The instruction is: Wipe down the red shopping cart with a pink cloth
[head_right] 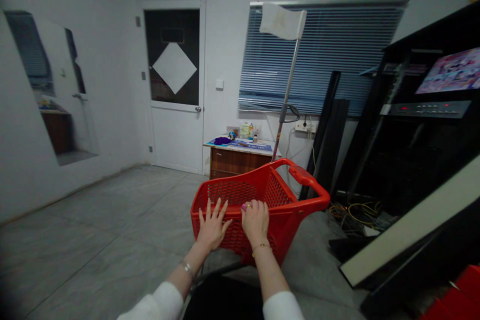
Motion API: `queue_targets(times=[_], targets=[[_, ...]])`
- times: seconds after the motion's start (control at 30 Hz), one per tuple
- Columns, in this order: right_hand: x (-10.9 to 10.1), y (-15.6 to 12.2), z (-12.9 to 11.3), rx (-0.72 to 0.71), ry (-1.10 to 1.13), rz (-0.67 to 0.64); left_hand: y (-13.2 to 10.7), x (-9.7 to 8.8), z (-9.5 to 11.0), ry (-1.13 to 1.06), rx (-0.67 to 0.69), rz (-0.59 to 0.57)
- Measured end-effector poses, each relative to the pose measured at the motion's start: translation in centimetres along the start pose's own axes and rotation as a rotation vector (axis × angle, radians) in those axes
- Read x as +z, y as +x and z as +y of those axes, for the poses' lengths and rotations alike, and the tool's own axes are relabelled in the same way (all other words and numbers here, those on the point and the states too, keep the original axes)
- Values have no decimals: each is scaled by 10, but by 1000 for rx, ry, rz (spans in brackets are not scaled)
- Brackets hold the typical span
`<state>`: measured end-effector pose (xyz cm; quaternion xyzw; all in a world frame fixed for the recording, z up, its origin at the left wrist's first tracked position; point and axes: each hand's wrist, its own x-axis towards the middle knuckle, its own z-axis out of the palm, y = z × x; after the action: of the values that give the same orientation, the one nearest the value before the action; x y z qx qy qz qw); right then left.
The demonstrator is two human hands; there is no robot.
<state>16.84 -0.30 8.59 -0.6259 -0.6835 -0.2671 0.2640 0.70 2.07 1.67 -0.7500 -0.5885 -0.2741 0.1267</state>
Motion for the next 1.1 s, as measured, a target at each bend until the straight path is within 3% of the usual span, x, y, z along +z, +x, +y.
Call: queue_targets(times=[0.13,0.27,0.37,0.47,0.67,0.77,0.87,1.0,1.1], targets=[[-7,6,29,-6,-19,-65,1,-5,-6,-4,12,-30],[-20,16,85,182,-193,-35,0,-6,-10,-26,41,-50],[-24,17,106,272,-247,23,-5,-4,-12,-44,89,-42],[-19,11,87,219,-223,52,-10,-2,-11,-42,154,-14],[3,-2,2,40,-34,13,-12,3,-5,9,117,-2],[6,-2,-3,-9,16,-15,-11,3,-10,29,123,18],[1,3,27,27,-33,-32,-12,2,-17,31,140,18],[-10,13,84,213,-173,11,-12,1,-18,19,146,8],[-17,15,102,300,-211,62,-11,2,-13,9,147,17]])
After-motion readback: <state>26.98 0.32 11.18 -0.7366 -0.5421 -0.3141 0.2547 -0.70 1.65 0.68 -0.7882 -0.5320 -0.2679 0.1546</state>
